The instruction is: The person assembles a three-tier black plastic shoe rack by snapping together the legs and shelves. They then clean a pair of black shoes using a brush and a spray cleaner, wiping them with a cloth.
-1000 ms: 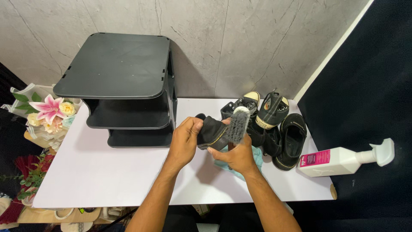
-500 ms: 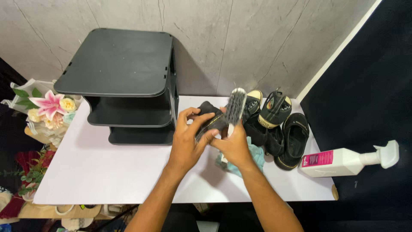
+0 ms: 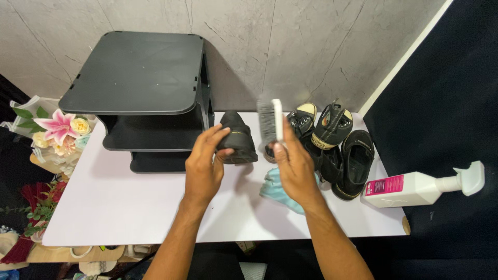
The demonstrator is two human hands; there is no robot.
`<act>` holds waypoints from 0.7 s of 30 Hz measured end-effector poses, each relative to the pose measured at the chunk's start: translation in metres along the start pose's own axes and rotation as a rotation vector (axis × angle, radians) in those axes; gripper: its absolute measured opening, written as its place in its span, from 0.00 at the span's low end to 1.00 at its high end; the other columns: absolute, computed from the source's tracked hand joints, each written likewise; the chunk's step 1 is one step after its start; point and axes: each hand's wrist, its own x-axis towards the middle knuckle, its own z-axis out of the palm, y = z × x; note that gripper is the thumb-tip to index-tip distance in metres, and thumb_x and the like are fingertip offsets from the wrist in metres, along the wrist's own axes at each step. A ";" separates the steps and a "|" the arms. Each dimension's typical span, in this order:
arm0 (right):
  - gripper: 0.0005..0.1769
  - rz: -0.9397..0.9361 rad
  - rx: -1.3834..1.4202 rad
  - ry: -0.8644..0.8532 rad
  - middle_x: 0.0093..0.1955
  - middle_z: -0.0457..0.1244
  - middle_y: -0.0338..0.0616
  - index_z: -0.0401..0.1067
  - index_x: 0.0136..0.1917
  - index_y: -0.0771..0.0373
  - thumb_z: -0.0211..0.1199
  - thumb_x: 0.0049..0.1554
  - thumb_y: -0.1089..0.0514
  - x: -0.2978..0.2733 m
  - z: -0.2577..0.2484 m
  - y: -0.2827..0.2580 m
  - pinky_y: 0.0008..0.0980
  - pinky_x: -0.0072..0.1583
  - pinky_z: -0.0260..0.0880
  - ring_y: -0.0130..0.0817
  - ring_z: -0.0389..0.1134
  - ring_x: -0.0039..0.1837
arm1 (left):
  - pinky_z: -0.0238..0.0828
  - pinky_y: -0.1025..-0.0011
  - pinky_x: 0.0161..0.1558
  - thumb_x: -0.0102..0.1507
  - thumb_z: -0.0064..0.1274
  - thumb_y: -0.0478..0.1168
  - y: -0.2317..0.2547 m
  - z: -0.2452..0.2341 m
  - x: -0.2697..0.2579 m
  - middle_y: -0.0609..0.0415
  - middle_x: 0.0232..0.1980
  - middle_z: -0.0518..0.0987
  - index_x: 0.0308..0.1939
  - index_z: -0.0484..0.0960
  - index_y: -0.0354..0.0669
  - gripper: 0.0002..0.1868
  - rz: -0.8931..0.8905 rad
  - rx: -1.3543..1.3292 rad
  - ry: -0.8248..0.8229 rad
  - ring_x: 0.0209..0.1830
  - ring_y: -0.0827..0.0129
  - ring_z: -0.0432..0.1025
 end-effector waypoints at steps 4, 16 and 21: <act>0.28 0.162 -0.248 -0.128 0.59 0.68 0.50 0.56 0.80 0.50 0.49 0.69 0.51 -0.009 0.028 0.002 0.42 0.44 0.74 0.46 0.74 0.45 | 0.78 0.65 0.55 0.66 0.56 0.34 -0.010 0.001 0.004 0.42 0.64 0.78 0.62 0.77 0.41 0.19 -0.029 -0.003 -0.002 0.61 0.52 0.77; 0.30 0.182 -0.020 -0.114 0.44 0.60 0.47 0.55 0.82 0.54 0.51 0.68 0.60 -0.005 0.032 0.000 0.40 0.47 0.68 0.43 0.65 0.43 | 0.83 0.69 0.52 0.68 0.53 0.40 -0.014 -0.018 0.007 0.43 0.64 0.77 0.61 0.76 0.37 0.18 -0.150 -0.033 -0.040 0.57 0.58 0.78; 0.31 0.256 -0.182 -0.242 0.43 0.59 0.50 0.60 0.79 0.56 0.55 0.63 0.64 -0.023 0.043 0.017 0.44 0.47 0.69 0.45 0.65 0.41 | 0.78 0.66 0.54 0.70 0.50 0.38 -0.022 -0.022 -0.008 0.42 0.67 0.74 0.62 0.74 0.37 0.17 -0.226 -0.120 -0.029 0.60 0.55 0.77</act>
